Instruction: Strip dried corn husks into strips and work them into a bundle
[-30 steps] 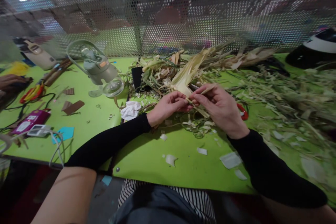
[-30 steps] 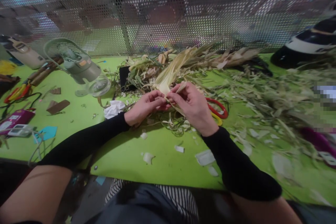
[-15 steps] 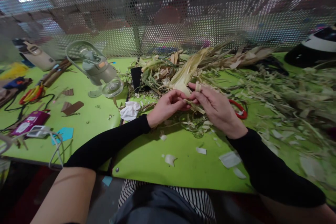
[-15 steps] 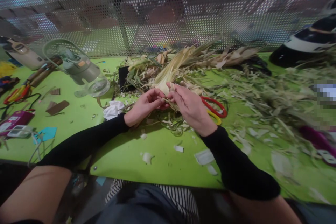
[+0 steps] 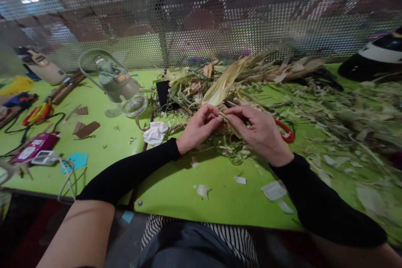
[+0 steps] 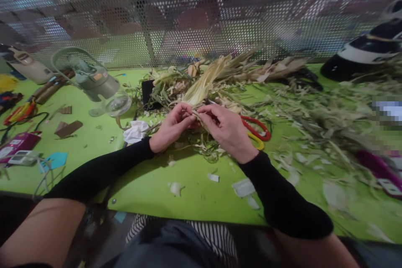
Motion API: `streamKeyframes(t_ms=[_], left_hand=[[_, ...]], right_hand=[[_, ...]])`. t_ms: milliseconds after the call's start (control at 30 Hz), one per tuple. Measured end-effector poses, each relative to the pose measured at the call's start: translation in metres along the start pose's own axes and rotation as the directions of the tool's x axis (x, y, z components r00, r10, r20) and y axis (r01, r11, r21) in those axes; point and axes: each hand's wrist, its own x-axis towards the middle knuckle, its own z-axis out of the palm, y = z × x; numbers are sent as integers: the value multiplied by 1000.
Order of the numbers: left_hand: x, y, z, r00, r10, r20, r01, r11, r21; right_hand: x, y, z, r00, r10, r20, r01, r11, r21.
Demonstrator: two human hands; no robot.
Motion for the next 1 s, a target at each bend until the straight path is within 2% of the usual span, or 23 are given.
streamKeyframes(t_ms=[200,267,467,633,800,1000], left_hand=[[1,-1,0,1000,4,-10,-3,1000,26],[2,-1,0,1000,13,-7,-13,999,48],[2,-2,0,999,44,13,-45,991,123],[2,-1,-1,999,-25,-19,28,987,160],[3,0,-4,999,-44,16,41,989,139],[6,0,-6,996,-78,48,71,989,132]], right_hand=[[2,0,-1,986,148,77,-160,970,181],[2,-1,-2,981,173,90,-187,964,187],[3,-2,-4,990,117,77,-124,988,93],[4,1,-4,995,38,96,-45,996,72],[4,4,-7,984,89,153,-108,986,124],[4,8,-6,980,129,151,-153,976,156]])
